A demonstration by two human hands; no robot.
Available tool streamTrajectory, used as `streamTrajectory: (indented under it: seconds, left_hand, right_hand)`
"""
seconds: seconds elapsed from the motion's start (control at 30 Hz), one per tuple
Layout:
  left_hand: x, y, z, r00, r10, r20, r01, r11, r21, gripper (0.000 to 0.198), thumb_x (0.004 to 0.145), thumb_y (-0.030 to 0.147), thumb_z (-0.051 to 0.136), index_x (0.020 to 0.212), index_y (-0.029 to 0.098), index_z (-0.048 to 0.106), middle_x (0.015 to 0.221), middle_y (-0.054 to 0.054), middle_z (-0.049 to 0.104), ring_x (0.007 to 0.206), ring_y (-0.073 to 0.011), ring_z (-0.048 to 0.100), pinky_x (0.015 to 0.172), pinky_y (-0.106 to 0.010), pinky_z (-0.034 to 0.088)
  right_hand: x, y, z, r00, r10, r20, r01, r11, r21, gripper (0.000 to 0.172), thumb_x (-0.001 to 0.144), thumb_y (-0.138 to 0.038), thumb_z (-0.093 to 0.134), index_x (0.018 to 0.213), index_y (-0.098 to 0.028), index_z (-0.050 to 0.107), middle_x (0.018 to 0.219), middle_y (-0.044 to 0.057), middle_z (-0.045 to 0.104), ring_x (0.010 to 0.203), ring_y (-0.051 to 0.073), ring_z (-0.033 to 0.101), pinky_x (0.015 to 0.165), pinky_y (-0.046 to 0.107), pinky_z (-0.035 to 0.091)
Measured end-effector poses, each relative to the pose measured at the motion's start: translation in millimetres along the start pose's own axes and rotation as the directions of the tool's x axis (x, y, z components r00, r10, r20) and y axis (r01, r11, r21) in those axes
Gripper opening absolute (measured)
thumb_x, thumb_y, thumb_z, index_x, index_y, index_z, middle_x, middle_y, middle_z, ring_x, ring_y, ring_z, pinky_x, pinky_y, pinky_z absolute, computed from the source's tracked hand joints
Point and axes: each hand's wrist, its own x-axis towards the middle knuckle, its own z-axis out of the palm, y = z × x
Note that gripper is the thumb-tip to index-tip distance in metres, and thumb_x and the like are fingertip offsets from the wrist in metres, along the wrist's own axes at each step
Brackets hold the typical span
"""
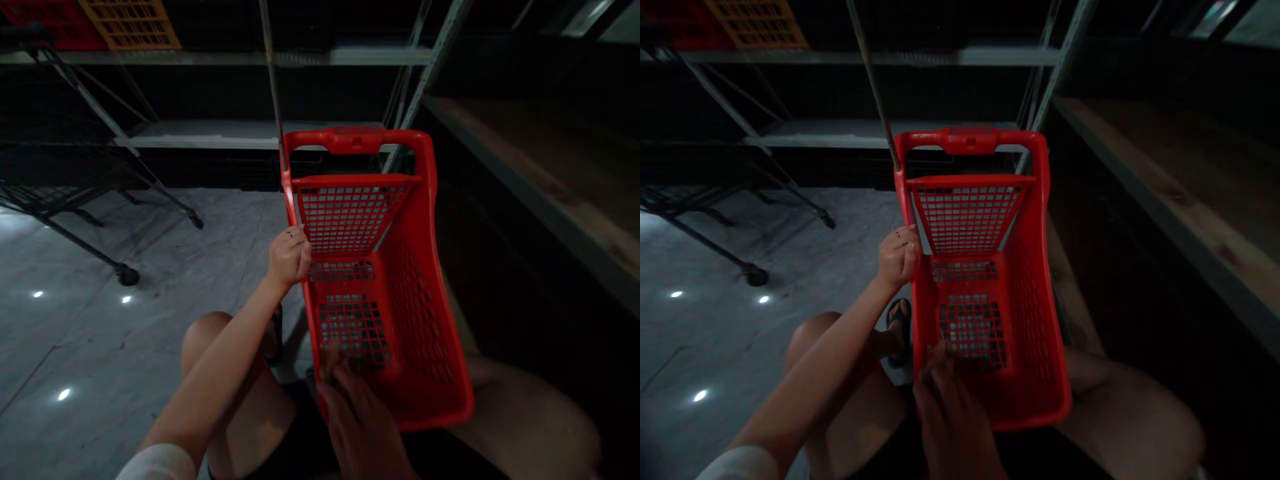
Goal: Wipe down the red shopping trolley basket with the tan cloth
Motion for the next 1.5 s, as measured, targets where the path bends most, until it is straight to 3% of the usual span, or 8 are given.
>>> streamTrajectory:
  seconds: [0.17, 0.43, 0.57, 0.83, 1.0, 1.13, 1.27, 1.5]
  left_hand:
    - [1.0, -3.0, 14.1, 0.999, -0.043, 0.025, 0.041, 0.997, 0.065, 0.047, 0.11, 0.027, 0.034, 0.067, 0.022, 0.055, 0.068, -0.004, 0.059, 0.073, -0.0206, 0.059, 0.095, -0.044, 0.059]
    - [4.9, -3.1, 39.4, 0.994, -0.109, -0.001, 0.106, 0.967, 0.23, 0.055, 0.112, 0.034, 0.032, 0.065, 0.023, 0.057, 0.072, -0.006, 0.064, 0.078, -0.0219, 0.061, 0.09, -0.042, 0.052]
    - [2.6, -3.6, 34.0, 0.989, -0.149, 0.018, 0.138, 0.951, 0.275, 0.055, 0.112, 0.035, 0.034, 0.063, 0.023, 0.056, 0.073, -0.006, 0.068, 0.078, -0.0221, 0.061, 0.093, -0.043, 0.049]
    - [-0.1, 4.6, 26.7, 0.96, -0.273, 0.068, 0.235, 0.91, 0.342, 0.058, 0.113, 0.038, 0.03, 0.068, 0.022, 0.063, 0.078, -0.008, 0.073, 0.083, -0.0242, 0.063, 0.102, -0.047, 0.046]
    - [3.5, 12.9, 35.6, 0.941, -0.32, 0.115, 0.268, 0.906, 0.327, 0.059, 0.112, 0.038, 0.029, 0.069, 0.021, 0.066, 0.078, -0.01, 0.073, 0.085, -0.0264, 0.065, 0.104, -0.05, 0.045]
    - [7.4, 16.6, 42.2, 0.949, -0.251, 0.193, 0.172, 0.919, 0.354, 0.056, 0.111, 0.036, 0.032, 0.074, 0.019, 0.07, 0.077, -0.012, 0.073, 0.084, -0.0273, 0.067, 0.099, -0.05, 0.046]
    - [8.9, 23.0, 49.3, 0.954, -0.216, 0.21, 0.135, 0.929, 0.344, 0.054, 0.111, 0.036, 0.034, 0.075, 0.018, 0.07, 0.077, -0.013, 0.073, 0.083, -0.028, 0.068, 0.094, -0.049, 0.045]
    - [9.3, 58.8, 59.1, 0.965, -0.173, 0.195, 0.083, 0.913, 0.399, 0.052, 0.112, 0.036, 0.038, 0.076, 0.018, 0.07, 0.077, -0.012, 0.072, 0.081, -0.0271, 0.066, 0.086, -0.045, 0.043]
  right_hand:
    - [-4.6, 25.3, -15.8, 0.98, -0.085, 0.181, 0.107, 0.987, -0.116, 0.049, 0.082, -0.011, 0.049, 0.122, -0.026, 0.072, 0.126, 0.012, 0.08, 0.103, 0.029, 0.082, 0.077, 0.037, 0.073]
    - [21.6, 89.9, -44.0, 0.886, 0.246, 0.394, -0.262, 0.965, -0.012, 0.045, 0.091, -0.016, 0.049, 0.126, -0.032, 0.073, 0.125, 0.01, 0.079, 0.109, 0.03, 0.079, 0.094, 0.045, 0.067]
    - [36.6, 94.3, -46.2, 0.857, 0.26, 0.444, -0.344, 0.931, 0.118, 0.041, 0.095, -0.019, 0.05, 0.129, -0.027, 0.071, 0.13, 0.008, 0.077, 0.116, 0.027, 0.076, 0.099, 0.041, 0.062]
    - [81.5, 55.1, -19.8, 0.864, 0.48, 0.152, -0.502, 0.791, 0.351, 0.045, 0.094, -0.016, 0.052, 0.136, -0.027, 0.066, 0.14, 0.005, 0.073, 0.128, 0.022, 0.069, 0.114, 0.04, 0.055]
    - [110.0, 37.2, 0.0, 0.969, 0.211, 0.131, -0.233, 0.955, 0.183, 0.042, 0.098, -0.011, 0.051, 0.131, -0.026, 0.072, 0.137, 0.007, 0.073, 0.129, 0.025, 0.063, 0.114, 0.042, 0.053]
    - [78.4, 47.2, -4.5, 0.969, 0.12, 0.216, -0.104, 0.991, -0.086, 0.042, 0.1, -0.011, 0.051, 0.129, -0.027, 0.076, 0.13, 0.009, 0.075, 0.118, 0.03, 0.061, 0.107, 0.047, 0.054]
    - [31.1, 66.9, -28.3, 0.964, 0.189, 0.186, -0.161, 0.974, -0.157, 0.042, 0.104, -0.018, 0.048, 0.135, -0.03, 0.074, 0.136, 0.007, 0.073, 0.114, 0.03, 0.06, 0.104, 0.047, 0.052]
    - [23.1, 101.2, -32.1, 0.937, 0.336, -0.092, -0.348, 0.92, -0.182, 0.037, 0.105, -0.02, 0.044, 0.118, -0.024, 0.079, 0.122, 0.012, 0.074, 0.112, 0.03, 0.062, 0.105, 0.049, 0.049]
